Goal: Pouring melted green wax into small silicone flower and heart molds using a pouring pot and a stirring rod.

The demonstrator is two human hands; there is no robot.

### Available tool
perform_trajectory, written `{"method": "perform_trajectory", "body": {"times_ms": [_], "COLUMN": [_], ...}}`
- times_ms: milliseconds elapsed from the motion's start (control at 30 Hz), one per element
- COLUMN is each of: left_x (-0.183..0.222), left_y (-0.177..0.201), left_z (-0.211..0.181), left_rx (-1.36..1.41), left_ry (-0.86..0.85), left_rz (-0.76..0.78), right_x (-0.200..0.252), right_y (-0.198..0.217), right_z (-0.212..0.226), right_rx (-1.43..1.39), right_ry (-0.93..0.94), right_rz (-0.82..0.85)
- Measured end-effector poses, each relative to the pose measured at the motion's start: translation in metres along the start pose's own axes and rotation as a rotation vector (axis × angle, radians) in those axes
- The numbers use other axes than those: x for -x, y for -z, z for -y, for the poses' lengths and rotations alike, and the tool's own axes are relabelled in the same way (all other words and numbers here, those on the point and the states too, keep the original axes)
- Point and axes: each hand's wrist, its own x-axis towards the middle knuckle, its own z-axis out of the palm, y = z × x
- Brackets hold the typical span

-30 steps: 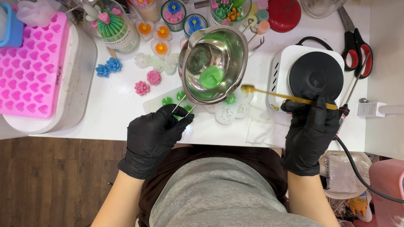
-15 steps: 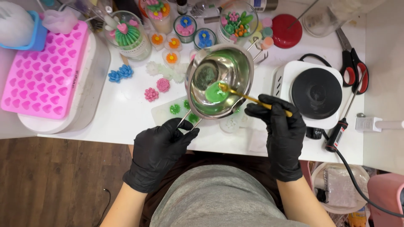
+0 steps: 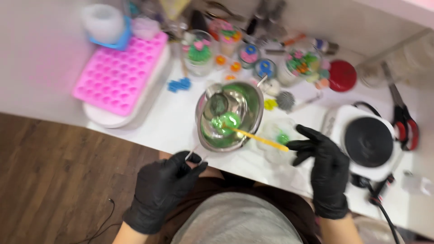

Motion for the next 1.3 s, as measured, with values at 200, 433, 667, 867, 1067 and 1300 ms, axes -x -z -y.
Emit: {"method": "perform_trajectory", "body": {"times_ms": [200, 433, 667, 867, 1067, 1300], "left_x": [0.038, 0.089, 0.107, 0.123, 0.123, 0.121], "left_y": [0.053, 0.087, 0.116, 0.107, 0.114, 0.108], "left_z": [0.028, 0.067, 0.064, 0.092, 0.092, 0.091], "left_rx": [-0.060, -0.051, 0.028, 0.030, 0.114, 0.113], "left_ry": [0.214, 0.321, 0.633, 0.538, 0.623, 0.648], "left_rz": [-0.031, -0.159, -0.108, -0.228, -0.156, -0.154], "right_x": [-0.059, -0.123, -0.167, -0.185, -0.214, -0.230], "right_y": [-0.043, -0.161, -0.271, -0.306, -0.312, -0.296], "right_z": [0.048, 0.094, 0.081, 0.074, 0.061, 0.097], "right_rx": [-0.027, 0.134, 0.075, -0.085, -0.236, -0.447], "right_ry": [0.029, 0.068, -0.300, -0.412, -0.168, -0.220], "right_rz": [0.046, 0.429, 0.629, 0.540, 0.528, 0.547]}}
